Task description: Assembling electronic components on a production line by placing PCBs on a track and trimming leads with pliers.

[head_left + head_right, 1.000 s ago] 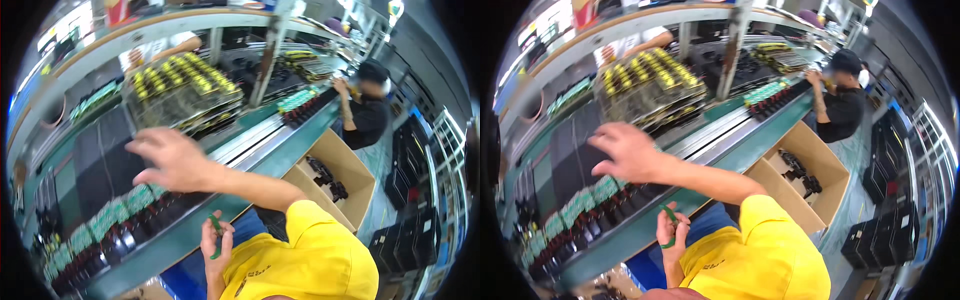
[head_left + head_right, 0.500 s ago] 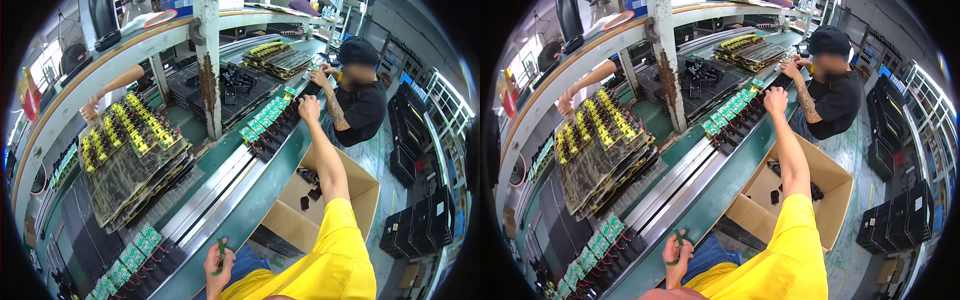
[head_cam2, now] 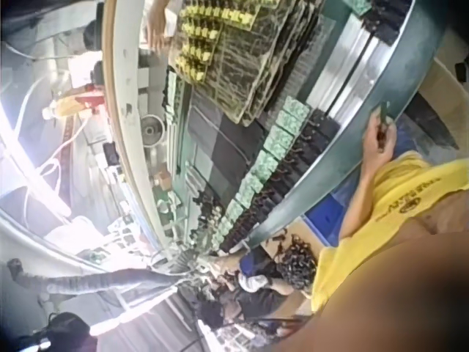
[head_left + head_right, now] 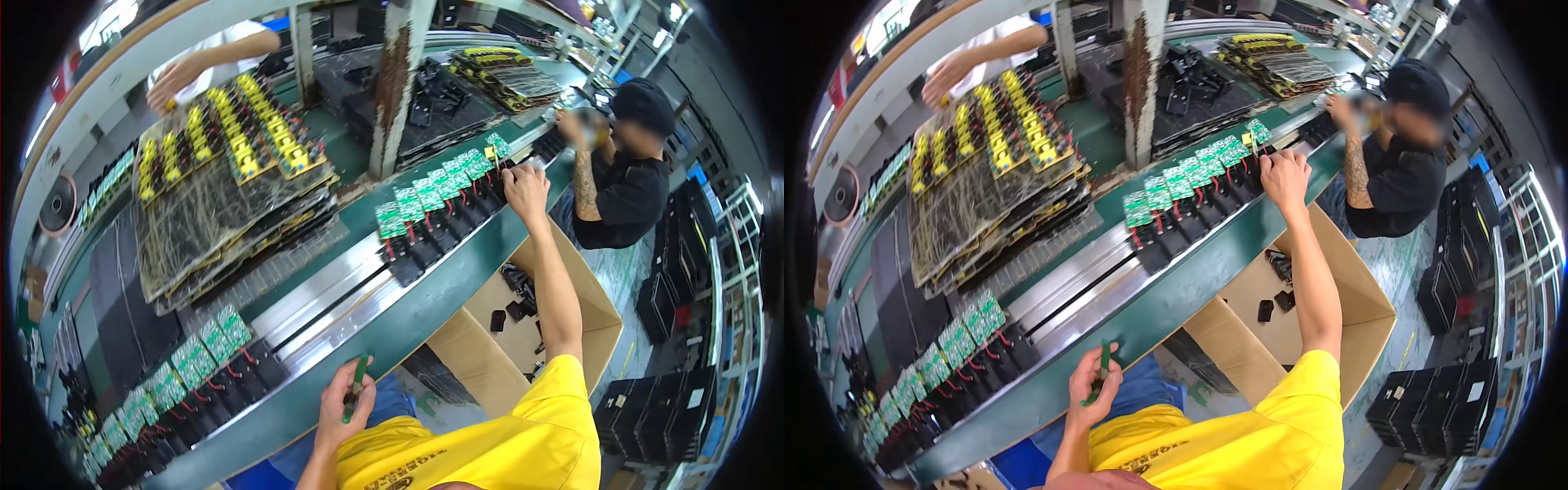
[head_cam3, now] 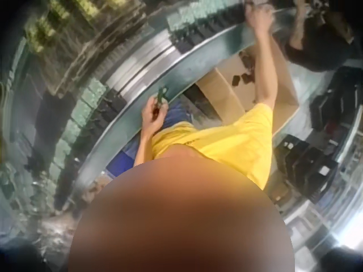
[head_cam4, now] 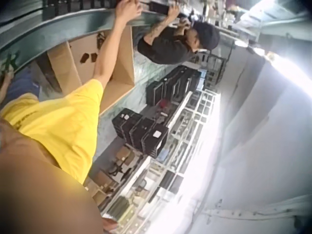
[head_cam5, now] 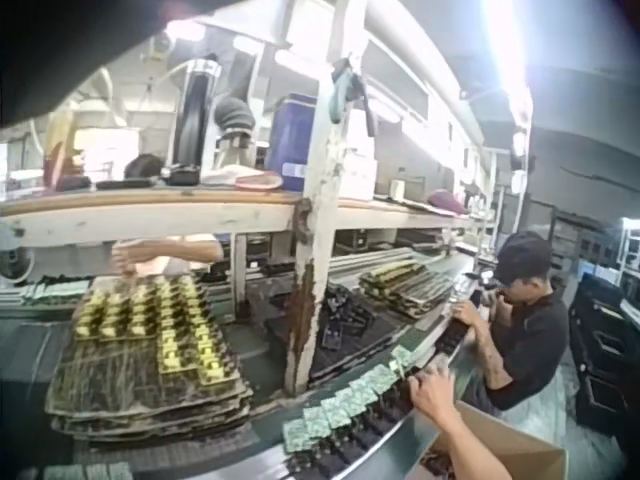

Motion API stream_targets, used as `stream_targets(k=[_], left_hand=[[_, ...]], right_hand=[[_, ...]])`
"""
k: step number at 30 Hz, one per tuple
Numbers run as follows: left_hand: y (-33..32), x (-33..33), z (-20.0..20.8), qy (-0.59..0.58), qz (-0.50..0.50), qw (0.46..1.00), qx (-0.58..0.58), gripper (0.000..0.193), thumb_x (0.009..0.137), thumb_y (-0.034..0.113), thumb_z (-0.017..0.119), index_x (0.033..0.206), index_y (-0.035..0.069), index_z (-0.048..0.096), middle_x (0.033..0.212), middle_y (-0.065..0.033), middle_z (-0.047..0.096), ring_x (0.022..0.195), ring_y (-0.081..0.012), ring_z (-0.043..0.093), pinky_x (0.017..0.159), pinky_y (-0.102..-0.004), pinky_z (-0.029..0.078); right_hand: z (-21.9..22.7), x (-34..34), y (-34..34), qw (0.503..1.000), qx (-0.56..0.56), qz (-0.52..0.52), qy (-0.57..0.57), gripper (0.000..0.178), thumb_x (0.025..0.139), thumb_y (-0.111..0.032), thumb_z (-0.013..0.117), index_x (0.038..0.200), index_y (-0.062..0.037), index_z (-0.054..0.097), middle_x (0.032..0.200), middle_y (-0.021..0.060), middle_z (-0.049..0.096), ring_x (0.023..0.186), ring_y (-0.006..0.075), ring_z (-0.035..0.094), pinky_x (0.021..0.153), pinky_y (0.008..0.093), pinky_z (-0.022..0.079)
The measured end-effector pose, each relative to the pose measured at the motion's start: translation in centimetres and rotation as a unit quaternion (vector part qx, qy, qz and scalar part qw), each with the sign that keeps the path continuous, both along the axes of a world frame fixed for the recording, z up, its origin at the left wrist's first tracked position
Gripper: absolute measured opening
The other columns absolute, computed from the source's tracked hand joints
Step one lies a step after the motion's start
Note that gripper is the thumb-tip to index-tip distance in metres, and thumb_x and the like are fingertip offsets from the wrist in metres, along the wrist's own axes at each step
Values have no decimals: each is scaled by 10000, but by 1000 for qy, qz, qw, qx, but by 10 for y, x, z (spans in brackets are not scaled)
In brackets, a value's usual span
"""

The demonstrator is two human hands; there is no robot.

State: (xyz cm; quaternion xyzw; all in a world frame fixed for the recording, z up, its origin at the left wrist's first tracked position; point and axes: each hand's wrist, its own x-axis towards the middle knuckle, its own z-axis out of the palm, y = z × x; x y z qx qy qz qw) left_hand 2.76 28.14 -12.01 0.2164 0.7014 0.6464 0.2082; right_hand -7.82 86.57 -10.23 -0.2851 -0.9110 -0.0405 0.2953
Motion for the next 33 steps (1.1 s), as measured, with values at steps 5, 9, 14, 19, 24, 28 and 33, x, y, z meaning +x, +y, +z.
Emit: stream_targets(k=[5,9,14,19,24,28,33], left_hand=[[-1,6,-8,34,18,999,12,501,1033,-36,688,1533,-23,655,938,-18,730,739,-119,581,717,-253,474],[0,7,-6,40,18,999,10,504,1025,-32,693,1527,-23,655,944,-5,730,734,-115,575,718,-250,471],[-1,6,-6,32,8,999,17,510,1015,-32,697,1524,-23,654,947,3,733,732,-110,573,715,-250,470],[-2,6,-8,23,6,1000,19,509,1013,-30,699,1520,-24,654,945,2,734,733,-109,575,711,-252,469],[-2,5,-6,9,3,1000,4,507,1012,-24,703,1517,-23,654,945,-2,738,737,-111,582,711,-252,469],[0,6,-6,8,8,1000,-10,509,1005,-17,711,1511,-23,656,940,-2,743,730,-113,585,705,-254,468],[4,4,0,9,12,999,-29,510,991,-7,727,1497,-19,668,926,3,751,709,-113,582,690,-256,466]], right_hand=[[29,28,-124,991,3,131,-10,317,1124,-305,678,1067,-66,880,1238,70,818,1155,353,675,1104,475,476],[48,42,-195,978,10,205,-21,259,1098,-265,729,1033,-60,875,1194,50,810,1137,330,675,1100,456,475],[52,43,-211,969,65,232,-57,266,1056,-305,786,1118,-64,879,1180,50,788,1137,320,680,1122,451,474],[96,19,-202,944,57,323,-37,407,990,-350,881,1311,-102,842,1280,46,767,1231,306,673,1161,452,462],[102,-44,-155,854,-85,489,-159,668,890,-397,972,1490,-175,780,1403,52,724,1340,298,638,1196,479,444],[101,-54,-142,809,-155,518,-230,786,832,-397,1016,1554,-230,755,1477,56,693,1402,305,606,1221,507,430],[89,-63,-141,799,-172,517,-253,836,837,-470,1004,1595,-249,730,1524,66,676,1440,311,581,1228,536,434]])
